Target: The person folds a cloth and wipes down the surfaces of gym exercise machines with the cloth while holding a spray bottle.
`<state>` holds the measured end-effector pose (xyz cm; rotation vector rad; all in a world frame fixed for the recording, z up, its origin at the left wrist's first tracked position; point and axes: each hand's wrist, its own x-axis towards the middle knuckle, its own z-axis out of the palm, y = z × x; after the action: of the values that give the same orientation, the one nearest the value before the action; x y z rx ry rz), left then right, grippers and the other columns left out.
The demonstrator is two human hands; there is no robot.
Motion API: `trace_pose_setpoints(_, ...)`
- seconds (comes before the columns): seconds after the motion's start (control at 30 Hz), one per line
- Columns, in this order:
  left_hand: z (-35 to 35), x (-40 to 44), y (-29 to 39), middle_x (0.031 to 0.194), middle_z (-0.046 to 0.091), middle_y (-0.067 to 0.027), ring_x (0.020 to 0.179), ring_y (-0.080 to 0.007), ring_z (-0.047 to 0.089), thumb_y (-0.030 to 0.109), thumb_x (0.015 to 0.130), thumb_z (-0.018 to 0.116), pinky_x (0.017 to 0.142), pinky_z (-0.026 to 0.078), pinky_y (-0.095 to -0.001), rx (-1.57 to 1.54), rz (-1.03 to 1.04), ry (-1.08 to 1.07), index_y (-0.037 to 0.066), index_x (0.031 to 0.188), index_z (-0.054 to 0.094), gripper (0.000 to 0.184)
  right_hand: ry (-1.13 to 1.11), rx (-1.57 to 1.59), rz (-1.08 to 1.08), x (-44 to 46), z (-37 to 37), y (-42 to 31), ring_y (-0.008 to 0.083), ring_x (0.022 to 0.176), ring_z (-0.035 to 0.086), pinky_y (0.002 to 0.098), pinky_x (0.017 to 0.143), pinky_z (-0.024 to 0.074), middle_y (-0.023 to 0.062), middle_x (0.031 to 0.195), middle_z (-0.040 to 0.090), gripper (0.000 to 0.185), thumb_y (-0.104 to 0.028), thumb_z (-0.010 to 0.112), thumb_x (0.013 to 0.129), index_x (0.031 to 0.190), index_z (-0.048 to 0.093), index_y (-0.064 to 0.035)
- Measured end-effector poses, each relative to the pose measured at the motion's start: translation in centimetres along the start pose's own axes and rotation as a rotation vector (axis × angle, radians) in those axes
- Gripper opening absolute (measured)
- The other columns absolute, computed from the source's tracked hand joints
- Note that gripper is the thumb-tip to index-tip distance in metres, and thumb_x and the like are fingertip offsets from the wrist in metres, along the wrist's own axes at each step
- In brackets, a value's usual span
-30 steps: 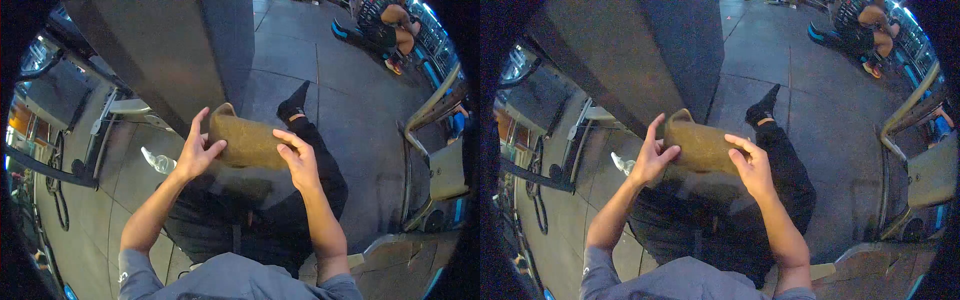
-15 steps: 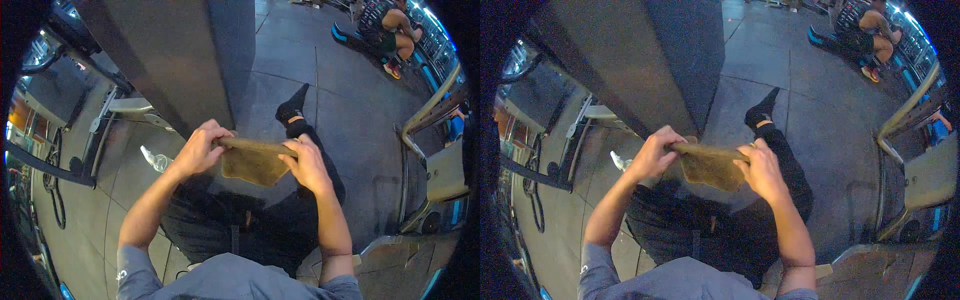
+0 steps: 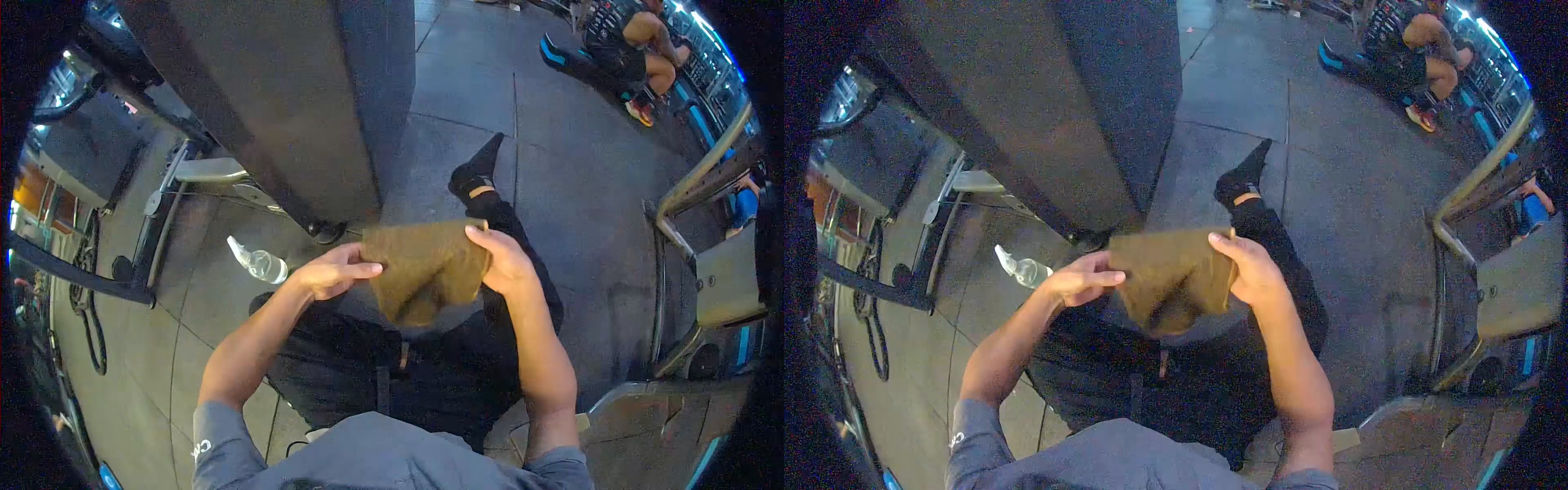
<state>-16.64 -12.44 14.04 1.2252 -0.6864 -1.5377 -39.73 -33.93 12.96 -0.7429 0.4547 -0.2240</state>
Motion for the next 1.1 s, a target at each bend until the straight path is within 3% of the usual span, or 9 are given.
trace_pose_setpoints(0.1, 0.4, 0.5, 0.6, 0.127, 0.058, -0.0109, 0.099, -0.0186, 0.063, 0.022, 0.094, 0.068, 0.076, 0.053, -0.0312, -0.121, 0.066, 0.052, -0.002, 0.144, 0.035, 0.065, -0.135, -0.217, -0.109, -1.8, 0.8, -0.4, 0.0224, 0.105, 0.065, 0.0381, 0.092, 0.0514, 0.0128, 0.116, 0.067, 0.037, -0.019, 0.067, 0.092, 0.119, 0.058, 0.0046)
trace_pose_setpoints(0.27, -0.8, 1.4, -0.5, 0.123, 0.058, -0.0138, 0.096, -0.0191, 0.063, 0.024, 0.097, 0.063, 0.073, 0.053, -0.0310, 0.306, -0.081, 0.327, 0.004, 0.154, 0.015, 0.078, 0.150, -0.541, 0.113, 0.4, -2.9, 2.7, 0.0269, 0.116, 0.052, 0.0584, 0.097, 0.0415, 0.0088, 0.124, 0.054, 0.040, -0.029, 0.061, 0.097, 0.132, 0.045, -0.0191)
trace_pose_setpoints(0.33, 0.5, 0.5, 0.5, 0.124, 0.057, -0.0159, 0.100, -0.0193, 0.062, 0.020, 0.097, 0.062, 0.079, 0.053, -0.0321, 0.384, -0.195, 0.380, 0.010, 0.157, 0.008, 0.082, 0.200, -0.400, 0.119, 1.4, -3.4, 3.3, 0.0256, 0.117, 0.051, 0.0539, 0.099, 0.0412, 0.0111, 0.127, 0.053, 0.052, -0.023, 0.062, 0.096, 0.142, 0.038, -0.0183)
trace_pose_setpoints(0.43, 0.5, 0.2, 0.0, 0.125, 0.057, -0.0146, 0.105, -0.0196, 0.061, 0.012, 0.095, 0.062, 0.087, 0.052, -0.0327, 0.139, 0.015, 0.161, 0.011, 0.157, 0.014, 0.078, 0.127, -0.529, -0.104, 1.9, -4.3, 4.1, 0.0239, 0.116, 0.052, 0.0464, 0.100, 0.0416, 0.0157, 0.131, 0.052, 0.075, -0.011, 0.064, 0.093, 0.154, 0.021, -0.0179)
trace_pose_setpoints(0.57, -1.4, 0.9, -0.2, 0.130, 0.056, -0.0111, 0.109, -0.0190, 0.059, 0.001, 0.093, 0.059, 0.093, 0.050, -0.0326, 0.002, 0.118, 0.165, 0.004, 0.146, 0.038, 0.057, 0.039, -0.469, -0.303, 1.1, -1.4, 2.9, 0.0173, 0.104, 0.056, 0.0330, 0.092, 0.0470, 0.0149, 0.124, 0.058, 0.101, 0.008, 0.062, 0.088, 0.159, -0.003, -0.0206)
trace_pose_setpoints(0.7, -1.7, 1.4, 0.2, 0.119, 0.060, -0.0062, 0.102, -0.0157, 0.059, 0.005, 0.092, 0.062, 0.091, 0.050, -0.0310, 0.197, 0.082, 0.270, 0.002, 0.126, 0.062, 0.034, 0.257, -0.556, -0.356, 2.5, -1.5, 3.5, 0.0145, 0.096, 0.058, 0.0307, 0.085, 0.0480, 0.0124, 0.110, 0.064, 0.072, 0.005, 0.062, 0.089, 0.152, 0.031, -0.0134)
trace_pose_setpoints(0.87, 1.3, 0.0, 2.7, 0.124, 0.054, -0.0148, 0.103, -0.0239, 0.062, 0.011, 0.081, 0.074, 0.095, 0.048, -0.0313, 0.884, 0.114, 0.287, 0.002, 0.128, 0.061, 0.049, 0.235, -0.733, -0.195, 4.4, -2.5, 3.9, 0.0140, 0.091, 0.059, 0.0275, 0.082, 0.0482, 0.0082, 0.099, 0.065, 0.031, -0.010, 0.074, 0.087, 0.115, 0.064, 0.0001)
trace_pose_setpoints(0.93, 1.2, -0.2, 1.8, 0.128, 0.047, -0.0239, 0.117, -0.0359, 0.056, 0.009, 0.072, 0.077, 0.101, 0.047, -0.0366, 1.207, 0.248, 0.318, 0.003, 0.129, 0.060, 0.059, 0.129, -0.994, -0.192, 3.5, -1.4, 3.6, 0.0166, 0.095, 0.059, 0.0301, 0.086, 0.0485, 0.0109, 0.102, 0.063, 0.037, -0.016, 0.079, 0.083, 0.113, 0.064, 0.0008)
trace_pose_setpoints(1.1, 0.0, 0.1, 0.8, 0.124, 0.049, -0.0219, 0.121, -0.0415, 0.051, 0.011, 0.074, 0.075, 0.101, 0.046, -0.0403, 1.344, 0.246, 0.295, 0.002, 0.118, 0.065, 0.046, 0.080, -1.674, -0.293, 0.3, 3.0, 3.4, 0.0357, 0.111, 0.056, 0.0389, 0.097, 0.0461, 0.0208, 0.114, 0.050, 0.053, -0.022, 0.086, 0.071, 0.113, 0.063, 0.0007)
